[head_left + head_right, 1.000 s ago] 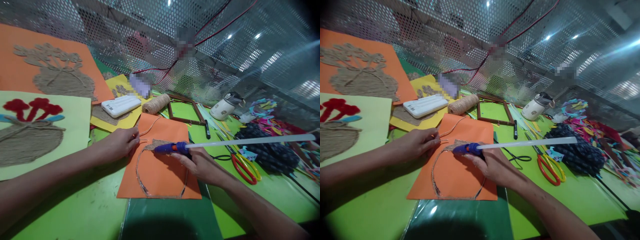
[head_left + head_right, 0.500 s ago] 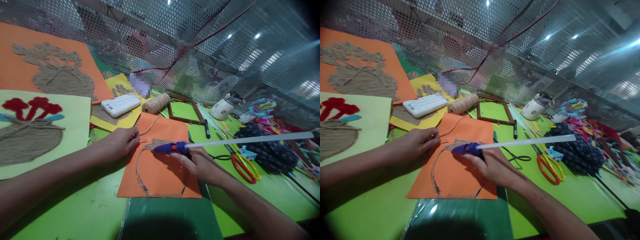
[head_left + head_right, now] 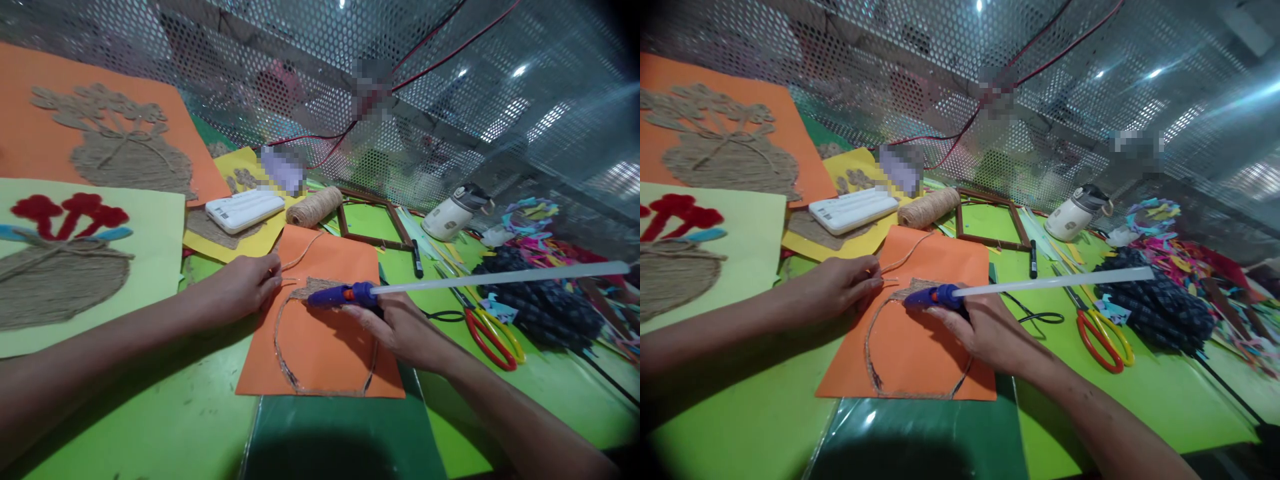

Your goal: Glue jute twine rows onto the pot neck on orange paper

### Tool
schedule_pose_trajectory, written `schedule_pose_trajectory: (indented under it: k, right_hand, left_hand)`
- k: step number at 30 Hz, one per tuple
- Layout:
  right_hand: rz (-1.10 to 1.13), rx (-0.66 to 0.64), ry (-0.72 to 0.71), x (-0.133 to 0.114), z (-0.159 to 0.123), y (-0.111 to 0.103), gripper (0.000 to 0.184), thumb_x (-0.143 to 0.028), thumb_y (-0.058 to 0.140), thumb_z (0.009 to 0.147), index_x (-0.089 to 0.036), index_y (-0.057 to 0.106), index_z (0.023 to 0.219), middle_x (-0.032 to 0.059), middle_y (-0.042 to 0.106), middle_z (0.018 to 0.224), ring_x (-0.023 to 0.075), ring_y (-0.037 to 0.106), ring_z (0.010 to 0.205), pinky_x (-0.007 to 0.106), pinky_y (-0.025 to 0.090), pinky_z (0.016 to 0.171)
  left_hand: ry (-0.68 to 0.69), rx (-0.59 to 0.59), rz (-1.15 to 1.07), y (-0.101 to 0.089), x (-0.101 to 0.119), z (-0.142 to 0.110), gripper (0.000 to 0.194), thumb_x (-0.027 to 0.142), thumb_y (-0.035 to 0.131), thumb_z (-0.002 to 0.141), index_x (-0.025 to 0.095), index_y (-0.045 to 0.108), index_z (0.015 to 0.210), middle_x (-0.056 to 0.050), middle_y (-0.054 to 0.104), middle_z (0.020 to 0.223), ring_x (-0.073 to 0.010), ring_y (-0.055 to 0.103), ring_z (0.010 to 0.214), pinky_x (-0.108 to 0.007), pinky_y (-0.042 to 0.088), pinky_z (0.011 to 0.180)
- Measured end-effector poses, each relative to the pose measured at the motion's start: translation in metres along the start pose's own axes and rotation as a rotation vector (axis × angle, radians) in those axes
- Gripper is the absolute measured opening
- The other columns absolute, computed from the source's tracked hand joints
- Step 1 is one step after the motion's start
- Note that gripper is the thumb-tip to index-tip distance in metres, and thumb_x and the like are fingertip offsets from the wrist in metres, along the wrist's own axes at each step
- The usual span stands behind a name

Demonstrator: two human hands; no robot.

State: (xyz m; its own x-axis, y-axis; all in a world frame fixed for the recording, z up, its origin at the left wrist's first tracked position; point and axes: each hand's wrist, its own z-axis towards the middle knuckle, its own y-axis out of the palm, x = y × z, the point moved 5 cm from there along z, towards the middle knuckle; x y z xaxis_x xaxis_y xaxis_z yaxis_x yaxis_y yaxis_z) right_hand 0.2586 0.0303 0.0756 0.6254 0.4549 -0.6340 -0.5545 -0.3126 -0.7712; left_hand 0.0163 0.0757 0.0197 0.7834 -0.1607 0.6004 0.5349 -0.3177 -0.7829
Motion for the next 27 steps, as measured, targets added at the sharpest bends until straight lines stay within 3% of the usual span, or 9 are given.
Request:
schedule_pose_trajectory:
  k: [4,11,27]
  right_hand:
    - [-0.009,-0.008,-0.001,-0.002,0.001,0.002,0.032,-0.04,0.058,0.108,-0.018,0.081,0.113,0.0062,0.08,0.094,0.0216,0.07,0.082,0.029,0.051,0.075]
    - [-0.132,0.027,0.046,0.009,-0.009,-0.005,0.044,-0.045,0.052,0.109,-0.016,0.078,0.089,0.0055,0.074,0.076,0.0195,0.064,0.066,0.03,0.042,0.064]
    - [-0.034,0.007,-0.003,-0.002,-0.003,0.0,0.033,-0.04,0.056,0.108,-0.019,0.082,0.106,0.004,0.078,0.087,0.0198,0.067,0.074,0.029,0.051,0.071]
  left_hand:
    - [0.004,0.016,0.047,-0.002,0.005,-0.001,0.024,0.042,0.047,0.096,0.025,0.054,0.081,-0.007,0.073,0.072,-0.0227,0.064,0.065,-0.034,0.038,0.062]
    - [-0.017,0.001,0.087,-0.001,0.01,-0.004,0.025,0.042,0.043,0.097,0.025,0.055,0.084,-0.008,0.072,0.075,-0.0248,0.065,0.069,-0.036,0.041,0.066]
    - [0.01,0.043,0.08,-0.002,0.01,-0.005,0.022,0.04,0.048,0.096,0.024,0.055,0.083,-0.008,0.072,0.074,-0.0241,0.062,0.066,-0.035,0.036,0.063]
